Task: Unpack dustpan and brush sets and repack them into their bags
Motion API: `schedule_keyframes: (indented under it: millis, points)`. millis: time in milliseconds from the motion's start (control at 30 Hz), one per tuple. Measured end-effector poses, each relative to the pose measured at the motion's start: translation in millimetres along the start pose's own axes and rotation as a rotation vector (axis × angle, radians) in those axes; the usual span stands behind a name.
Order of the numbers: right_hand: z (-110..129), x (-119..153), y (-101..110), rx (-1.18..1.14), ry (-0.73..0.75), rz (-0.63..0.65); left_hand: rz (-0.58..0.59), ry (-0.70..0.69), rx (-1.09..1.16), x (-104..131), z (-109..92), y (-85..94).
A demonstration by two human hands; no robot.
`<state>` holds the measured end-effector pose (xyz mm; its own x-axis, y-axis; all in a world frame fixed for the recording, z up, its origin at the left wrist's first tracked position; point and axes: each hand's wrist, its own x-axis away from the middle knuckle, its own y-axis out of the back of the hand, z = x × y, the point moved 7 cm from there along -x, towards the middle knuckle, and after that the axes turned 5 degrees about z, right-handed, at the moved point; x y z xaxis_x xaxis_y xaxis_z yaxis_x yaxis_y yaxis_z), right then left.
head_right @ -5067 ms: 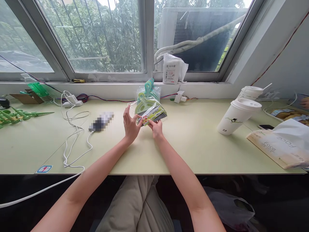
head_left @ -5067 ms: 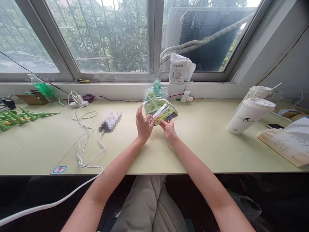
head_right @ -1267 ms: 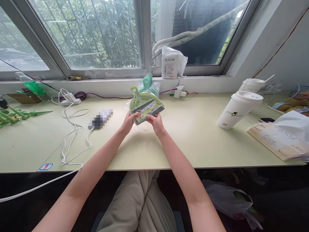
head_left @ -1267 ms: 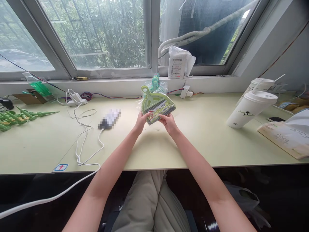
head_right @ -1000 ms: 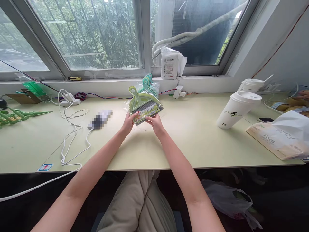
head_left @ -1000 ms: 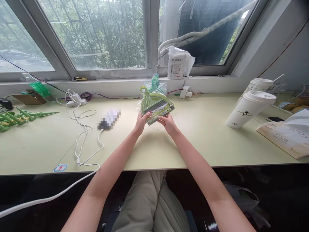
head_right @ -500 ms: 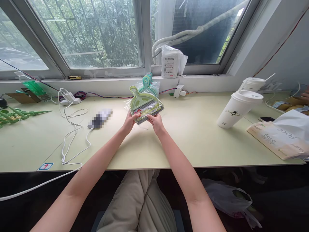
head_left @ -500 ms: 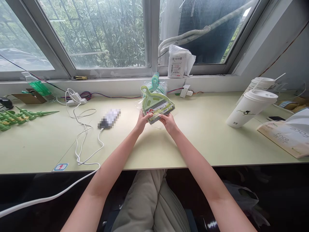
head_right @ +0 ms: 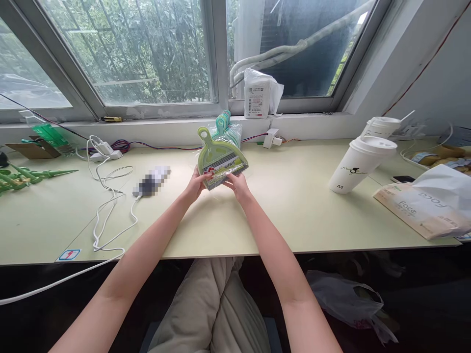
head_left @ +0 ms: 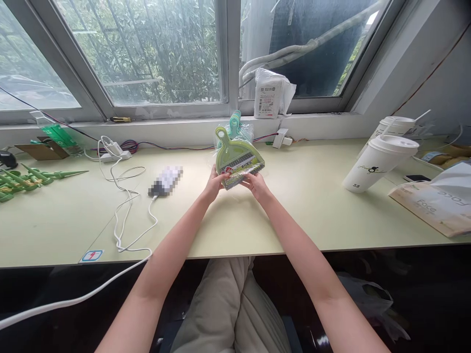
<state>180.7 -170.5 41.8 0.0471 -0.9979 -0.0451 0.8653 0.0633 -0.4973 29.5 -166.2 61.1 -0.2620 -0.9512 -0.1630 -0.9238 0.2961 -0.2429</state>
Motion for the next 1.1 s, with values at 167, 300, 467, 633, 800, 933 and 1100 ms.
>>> schedule_keyframes:
  millis: [167, 300, 467, 633, 800, 933, 1100]
  points:
    - [-2.3, -5.4, 15.7, 0.067, -0.115, -0.021, 0.020, 0.066, -0.006, -1.4, -2.1, 10.8]
    - [-8.9, -8.3, 26.1, 0.177, -0.250, 0.027, 0.064, 0.053, -0.009, -2.4, -10.1, 23.3]
    - [18.6, -6.6, 43.4, 0.514, 0.063, -0.189, -0.024, 0.025, 0.036, -1.9, -19.1, 45.2]
    - [44.0, 9.5, 16.6, 0.989, 0.544, -0.086, -0.052, 0.163, 0.100, -0.1, -9.7, 53.4]
    - [36.4, 13.9, -7.6, 1.390, 0.674, 0.085, -0.038, 0.204, 0.141, 0.1, -4.3, 49.9]
    - [41.4, 13.3, -6.9, 1.446, 0.718, 0.031, -0.039, 0.218, 0.153, -1.7, -1.6, 49.8]
    - [42.8, 11.2, -4.7, 1.408, 0.710, 0.033, -0.048, 0.236, 0.101, -2.4, -0.2, 55.9]
